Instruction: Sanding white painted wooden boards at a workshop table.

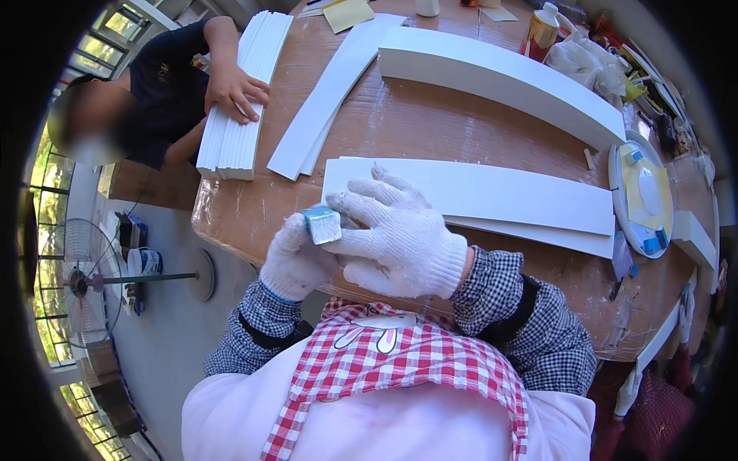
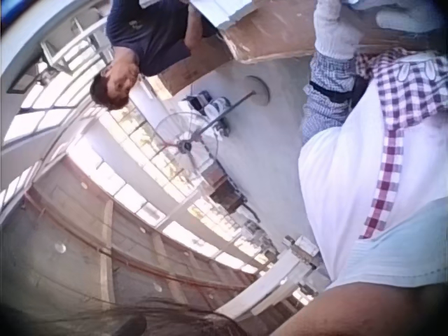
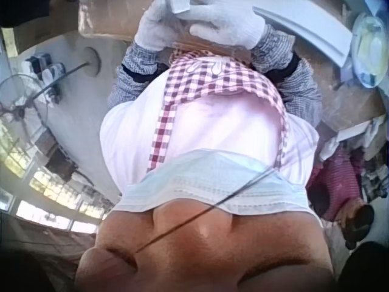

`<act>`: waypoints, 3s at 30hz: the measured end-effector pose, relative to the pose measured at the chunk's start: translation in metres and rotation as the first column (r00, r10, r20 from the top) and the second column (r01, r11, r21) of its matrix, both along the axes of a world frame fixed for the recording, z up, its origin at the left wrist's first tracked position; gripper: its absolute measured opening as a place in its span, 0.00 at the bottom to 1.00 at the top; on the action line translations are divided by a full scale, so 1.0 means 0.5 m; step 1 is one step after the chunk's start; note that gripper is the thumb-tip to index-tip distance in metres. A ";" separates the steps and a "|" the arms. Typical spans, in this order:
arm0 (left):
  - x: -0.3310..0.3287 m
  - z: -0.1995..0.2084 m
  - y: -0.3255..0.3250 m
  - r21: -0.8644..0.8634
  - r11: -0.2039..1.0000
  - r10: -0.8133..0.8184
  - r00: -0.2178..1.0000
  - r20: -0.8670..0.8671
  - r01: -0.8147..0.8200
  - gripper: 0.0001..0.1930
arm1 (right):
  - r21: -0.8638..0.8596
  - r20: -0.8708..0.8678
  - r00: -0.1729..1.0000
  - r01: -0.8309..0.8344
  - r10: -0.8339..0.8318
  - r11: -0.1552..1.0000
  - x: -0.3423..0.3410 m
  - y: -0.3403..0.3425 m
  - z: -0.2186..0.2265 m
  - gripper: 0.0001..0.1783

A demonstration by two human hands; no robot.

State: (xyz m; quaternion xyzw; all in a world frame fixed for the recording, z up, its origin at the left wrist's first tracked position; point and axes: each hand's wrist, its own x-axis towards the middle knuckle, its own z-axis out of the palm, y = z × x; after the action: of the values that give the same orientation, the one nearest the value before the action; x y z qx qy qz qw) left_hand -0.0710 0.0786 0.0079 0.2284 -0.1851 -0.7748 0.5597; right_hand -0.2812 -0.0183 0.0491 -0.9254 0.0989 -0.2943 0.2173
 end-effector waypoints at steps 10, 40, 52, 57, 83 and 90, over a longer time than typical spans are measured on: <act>0.095 -0.055 0.034 -0.416 0.786 0.493 0.059 0.868 -0.457 0.21 | 0.028 -0.272 0.837 0.500 -0.475 0.866 -0.066 -0.116 -0.092 0.20; 0.092 -0.074 0.020 -0.465 0.884 0.450 -0.189 0.873 -0.047 0.21 | -0.045 -0.313 0.821 0.489 -0.477 0.871 -0.067 -0.113 -0.103 0.22; 0.099 -0.087 0.024 -0.446 0.895 0.445 -0.088 0.891 -0.002 0.22 | -0.083 -0.314 0.811 0.495 -0.494 0.865 -0.066 -0.111 -0.105 0.22; 0.115 -0.081 0.020 -0.414 0.910 0.412 -0.071 0.909 -0.029 0.21 | -0.102 -0.317 0.809 0.490 -0.495 0.866 -0.066 -0.113 -0.108 0.23; 0.131 -0.098 0.020 -0.436 0.900 0.435 -0.060 0.899 -0.006 0.19 | -0.069 -0.346 0.804 0.493 -0.484 0.868 -0.064 -0.112 -0.097 0.23; 0.114 -0.087 -0.012 -0.413 0.907 0.414 0.001 0.910 -0.079 0.20 | -0.059 -0.346 0.805 0.494 -0.482 0.868 -0.065 -0.113 -0.104 0.23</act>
State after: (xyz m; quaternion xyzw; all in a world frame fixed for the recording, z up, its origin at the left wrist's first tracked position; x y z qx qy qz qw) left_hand -0.0140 0.0728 -0.0356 0.6535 -0.5666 -0.2616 0.4284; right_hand -0.3140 -0.0749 -0.0028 -0.9023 0.3750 -0.1693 0.1288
